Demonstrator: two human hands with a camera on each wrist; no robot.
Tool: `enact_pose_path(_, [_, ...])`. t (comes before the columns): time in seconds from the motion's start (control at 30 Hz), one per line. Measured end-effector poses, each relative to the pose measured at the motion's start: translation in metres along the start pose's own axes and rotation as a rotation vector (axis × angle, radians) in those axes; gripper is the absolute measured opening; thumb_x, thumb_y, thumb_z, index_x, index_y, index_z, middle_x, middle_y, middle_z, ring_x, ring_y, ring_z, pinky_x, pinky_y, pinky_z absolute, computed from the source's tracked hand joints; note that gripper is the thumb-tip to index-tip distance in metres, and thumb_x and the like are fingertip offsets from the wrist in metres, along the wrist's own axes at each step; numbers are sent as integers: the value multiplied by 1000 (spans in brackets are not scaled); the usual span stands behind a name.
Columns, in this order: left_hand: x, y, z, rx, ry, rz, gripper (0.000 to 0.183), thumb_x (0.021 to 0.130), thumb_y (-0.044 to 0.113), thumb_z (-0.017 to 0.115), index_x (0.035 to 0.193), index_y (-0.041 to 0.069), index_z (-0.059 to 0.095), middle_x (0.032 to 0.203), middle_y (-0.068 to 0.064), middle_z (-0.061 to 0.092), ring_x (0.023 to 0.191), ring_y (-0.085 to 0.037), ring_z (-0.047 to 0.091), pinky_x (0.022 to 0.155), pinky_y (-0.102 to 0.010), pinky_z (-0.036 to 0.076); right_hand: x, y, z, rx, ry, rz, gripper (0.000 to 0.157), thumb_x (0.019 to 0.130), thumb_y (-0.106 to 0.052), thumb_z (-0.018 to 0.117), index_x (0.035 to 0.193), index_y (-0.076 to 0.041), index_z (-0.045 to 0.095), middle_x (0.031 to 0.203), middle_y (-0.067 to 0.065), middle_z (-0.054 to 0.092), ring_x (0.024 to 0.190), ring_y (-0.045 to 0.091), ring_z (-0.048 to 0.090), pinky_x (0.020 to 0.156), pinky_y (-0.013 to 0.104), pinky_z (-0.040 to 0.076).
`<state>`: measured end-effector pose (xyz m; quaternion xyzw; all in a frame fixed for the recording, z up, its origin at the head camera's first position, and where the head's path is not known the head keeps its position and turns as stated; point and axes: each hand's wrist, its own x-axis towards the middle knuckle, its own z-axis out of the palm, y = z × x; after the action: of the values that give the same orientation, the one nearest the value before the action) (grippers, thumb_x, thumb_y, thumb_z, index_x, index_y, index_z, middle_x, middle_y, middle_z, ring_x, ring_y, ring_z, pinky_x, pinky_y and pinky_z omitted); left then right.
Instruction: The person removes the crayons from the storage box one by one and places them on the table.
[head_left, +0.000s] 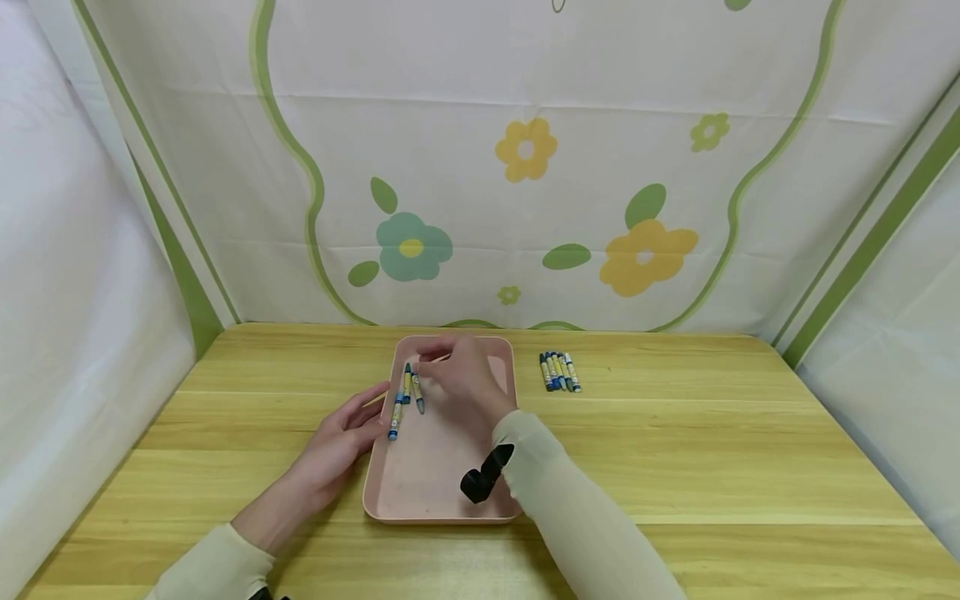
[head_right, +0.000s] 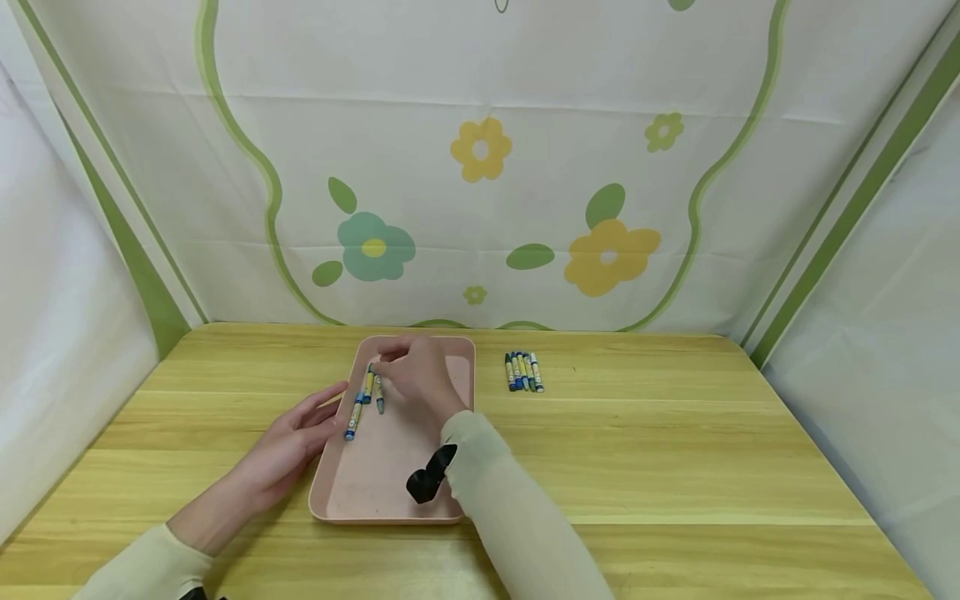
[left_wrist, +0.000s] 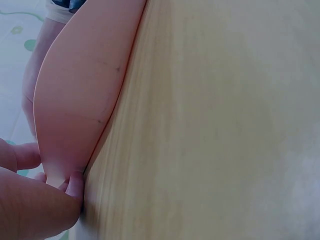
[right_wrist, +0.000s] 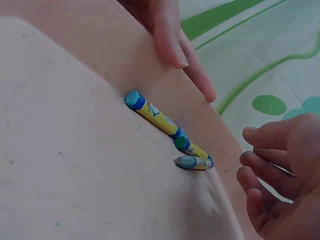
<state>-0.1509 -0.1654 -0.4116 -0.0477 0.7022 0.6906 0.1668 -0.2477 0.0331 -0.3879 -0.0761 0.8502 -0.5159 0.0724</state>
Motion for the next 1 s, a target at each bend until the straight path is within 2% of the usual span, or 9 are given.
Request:
enact_pose_path(0.17, [0, 0, 0, 0, -1, 1, 63, 110, 14, 55, 168, 22, 32, 175, -14, 28, 163, -32, 29, 131, -52, 31, -1, 1, 2, -30, -22, -5, 26, 94, -21, 83, 120, -20, 82, 110, -5, 78, 102, 13, 69, 86, 29, 60])
enact_pose_path(0.37, [0, 1, 1, -2, -6, 2, 63, 110, 14, 55, 168, 22, 32, 175, -14, 28, 163, -32, 29, 131, -52, 30, -2, 2, 5, -41, -29, 1, 27, 92, -18, 84, 118, -12, 81, 108, -2, 80, 98, 12, 70, 86, 29, 60])
enact_pose_path(0.8, [1, -1, -1, 5, -11, 0, 62, 110, 15, 55, 168, 22, 32, 176, -14, 27, 163, -32, 28, 131, -52, 31, -1, 7, 13, -129, -30, 43, 20, 91, -19, 85, 110, -12, 83, 95, -4, 78, 78, 10, 64, 65, 19, 52])
enact_pose_path(1.0, [2, -1, -2, 5, -11, -2, 63, 110, 15, 55, 168, 22, 31, 176, -14, 27, 163, -32, 28, 131, -52, 31, -2, 8, 16, -146, -31, 33, 19, 90, -19, 86, 108, -12, 84, 95, -4, 78, 77, 10, 63, 64, 19, 51])
